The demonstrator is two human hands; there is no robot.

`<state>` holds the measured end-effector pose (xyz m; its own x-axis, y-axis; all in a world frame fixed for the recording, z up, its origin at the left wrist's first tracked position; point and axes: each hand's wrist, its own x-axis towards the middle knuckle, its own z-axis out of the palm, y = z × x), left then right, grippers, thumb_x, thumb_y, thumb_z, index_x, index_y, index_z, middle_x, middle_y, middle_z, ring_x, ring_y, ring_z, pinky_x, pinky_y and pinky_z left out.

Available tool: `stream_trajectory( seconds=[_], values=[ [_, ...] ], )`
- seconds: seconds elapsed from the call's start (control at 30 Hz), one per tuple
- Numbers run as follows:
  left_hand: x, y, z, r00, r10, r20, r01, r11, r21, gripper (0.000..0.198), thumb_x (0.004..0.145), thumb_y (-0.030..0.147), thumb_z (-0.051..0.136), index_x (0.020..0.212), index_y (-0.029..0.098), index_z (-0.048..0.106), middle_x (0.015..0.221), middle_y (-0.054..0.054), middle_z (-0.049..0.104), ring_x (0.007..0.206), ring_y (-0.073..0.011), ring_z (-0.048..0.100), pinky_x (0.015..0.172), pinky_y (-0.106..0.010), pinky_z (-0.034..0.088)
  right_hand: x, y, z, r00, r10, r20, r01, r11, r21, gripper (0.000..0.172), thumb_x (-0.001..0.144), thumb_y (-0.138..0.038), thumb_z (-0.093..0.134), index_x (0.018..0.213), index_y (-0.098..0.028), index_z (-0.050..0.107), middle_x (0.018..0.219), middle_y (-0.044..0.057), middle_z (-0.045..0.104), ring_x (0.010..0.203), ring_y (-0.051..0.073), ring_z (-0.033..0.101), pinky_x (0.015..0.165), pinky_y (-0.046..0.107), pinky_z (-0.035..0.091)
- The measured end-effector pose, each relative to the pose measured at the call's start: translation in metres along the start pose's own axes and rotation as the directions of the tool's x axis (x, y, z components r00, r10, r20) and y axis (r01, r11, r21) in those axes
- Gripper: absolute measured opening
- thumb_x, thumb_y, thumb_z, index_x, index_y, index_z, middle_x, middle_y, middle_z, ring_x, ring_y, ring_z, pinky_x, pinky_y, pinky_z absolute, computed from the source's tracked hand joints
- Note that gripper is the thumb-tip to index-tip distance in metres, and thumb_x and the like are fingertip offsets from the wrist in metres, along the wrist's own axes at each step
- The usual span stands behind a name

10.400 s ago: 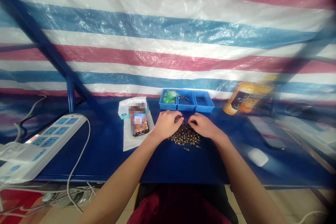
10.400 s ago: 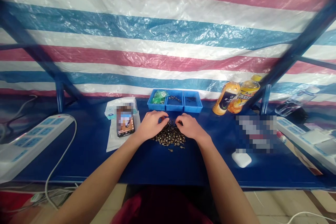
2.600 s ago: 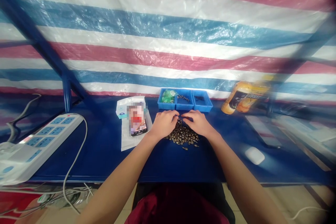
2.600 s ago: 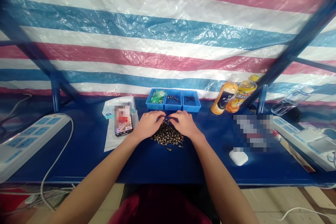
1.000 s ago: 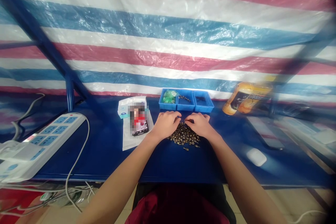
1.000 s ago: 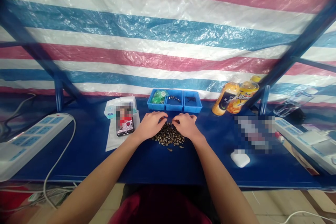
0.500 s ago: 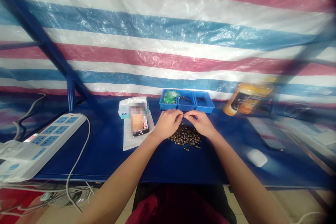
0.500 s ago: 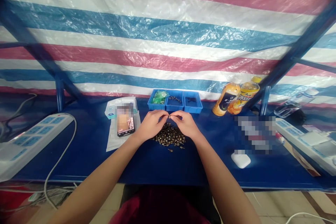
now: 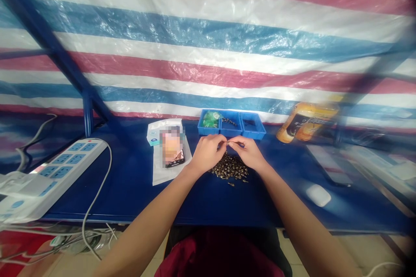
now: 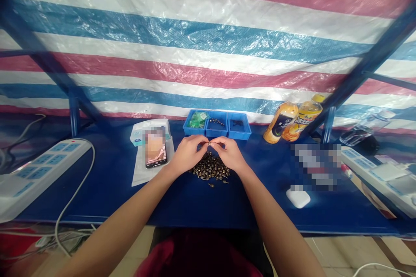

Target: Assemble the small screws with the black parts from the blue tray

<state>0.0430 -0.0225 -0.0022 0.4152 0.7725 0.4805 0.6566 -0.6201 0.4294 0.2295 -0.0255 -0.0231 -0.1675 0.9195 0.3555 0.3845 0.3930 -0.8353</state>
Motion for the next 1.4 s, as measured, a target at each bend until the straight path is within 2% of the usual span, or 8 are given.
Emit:
stream_trajectory(
  seconds=[0.27, 0.47, 0.67, 0.87, 1.0, 1.17, 1.4],
  values=[
    [-0.002, 0.004, 0.000, 0.998, -0.067, -0.003, 0.067, 0.998, 0.017, 0.018, 0.091, 0.025, 0.052, 0.102, 0.025, 0.067, 0.094, -0.001, 0.072, 0.090, -0.0202, 0.066, 0.080, -0.031, 0.049, 0.000, -0.004, 0.001, 0.999, -0.035, -0.012, 0.035, 0.999, -0.001, 0.020, 0.090, -0.036, 0.059, 0.094, -0.022, 0.072, 0.096, 0.004, 0.073, 0.090, 0.020, 0.065, 0.086, 0.035, 0.049],
    [-0.003, 0.001, 0.000, 1.000, -0.022, 0.022, 0.023, 0.999, -0.044, 0.020, 0.095, 0.024, 0.047, 0.102, 0.025, 0.066, 0.093, -0.001, 0.072, 0.089, -0.0186, 0.066, 0.081, -0.030, 0.050, -0.001, -0.006, 0.003, 0.999, -0.035, -0.002, 0.036, 0.999, 0.036, 0.021, 0.091, -0.041, 0.057, 0.090, -0.021, 0.065, 0.088, 0.002, 0.067, 0.083, 0.018, 0.061, 0.080, 0.031, 0.048],
    [-0.002, 0.002, 0.000, 0.999, -0.012, -0.041, 0.011, 0.999, -0.031, 0.019, 0.095, 0.025, 0.049, 0.104, 0.024, 0.065, 0.096, -0.003, 0.071, 0.092, -0.0196, 0.065, 0.086, -0.033, 0.049, 0.000, -0.004, 0.004, 1.000, 0.013, 0.012, -0.014, 0.994, 0.104, 0.026, 0.090, -0.047, 0.059, 0.084, -0.021, 0.057, 0.080, 0.000, 0.060, 0.075, 0.016, 0.056, 0.072, 0.029, 0.046],
    [-0.001, 0.002, -0.002, 0.997, -0.010, -0.076, 0.010, 1.000, 0.005, 0.013, 0.092, 0.024, 0.053, 0.094, 0.023, 0.065, 0.090, -0.002, 0.071, 0.088, -0.0193, 0.064, 0.083, -0.032, 0.048, -0.003, -0.013, 0.005, 0.999, 0.021, 0.033, -0.026, 0.984, 0.177, 0.029, 0.094, -0.048, 0.052, 0.084, -0.021, 0.059, 0.079, 0.000, 0.059, 0.076, 0.016, 0.056, 0.073, 0.028, 0.046],
    [-0.001, 0.002, -0.003, 0.999, -0.003, -0.042, 0.007, 0.997, 0.078, 0.013, 0.092, 0.026, 0.053, 0.091, 0.023, 0.065, 0.085, -0.001, 0.070, 0.083, -0.0195, 0.062, 0.079, -0.033, 0.046, -0.006, -0.017, 0.009, 1.000, 0.008, 0.011, -0.009, 0.997, 0.078, 0.028, 0.091, -0.048, 0.055, 0.084, -0.021, 0.061, 0.078, 0.000, 0.060, 0.074, 0.016, 0.055, 0.071, 0.028, 0.045],
    [-0.002, 0.003, -0.005, 1.000, -0.009, -0.029, 0.013, 0.993, 0.117, 0.018, 0.096, 0.031, 0.050, 0.092, 0.023, 0.065, 0.085, -0.002, 0.070, 0.081, -0.0193, 0.063, 0.078, -0.032, 0.046, -0.005, -0.010, 0.009, 1.000, 0.014, -0.027, -0.014, 0.999, -0.032, 0.028, 0.094, -0.044, 0.050, 0.087, -0.021, 0.062, 0.080, 0.001, 0.063, 0.073, 0.016, 0.057, 0.071, 0.029, 0.045],
    [-0.001, 0.004, -0.007, 0.998, -0.026, -0.060, 0.032, 0.996, 0.089, 0.028, 0.099, 0.034, 0.043, 0.084, 0.021, 0.063, 0.080, -0.002, 0.068, 0.080, -0.0181, 0.063, 0.073, -0.029, 0.043, 0.002, 0.002, 0.006, 0.992, 0.093, -0.084, -0.081, 0.988, 0.132, 0.028, 0.090, -0.049, 0.055, 0.093, -0.022, 0.057, 0.081, 0.001, 0.061, 0.068, 0.015, 0.056, 0.068, 0.029, 0.047]
  ],
)
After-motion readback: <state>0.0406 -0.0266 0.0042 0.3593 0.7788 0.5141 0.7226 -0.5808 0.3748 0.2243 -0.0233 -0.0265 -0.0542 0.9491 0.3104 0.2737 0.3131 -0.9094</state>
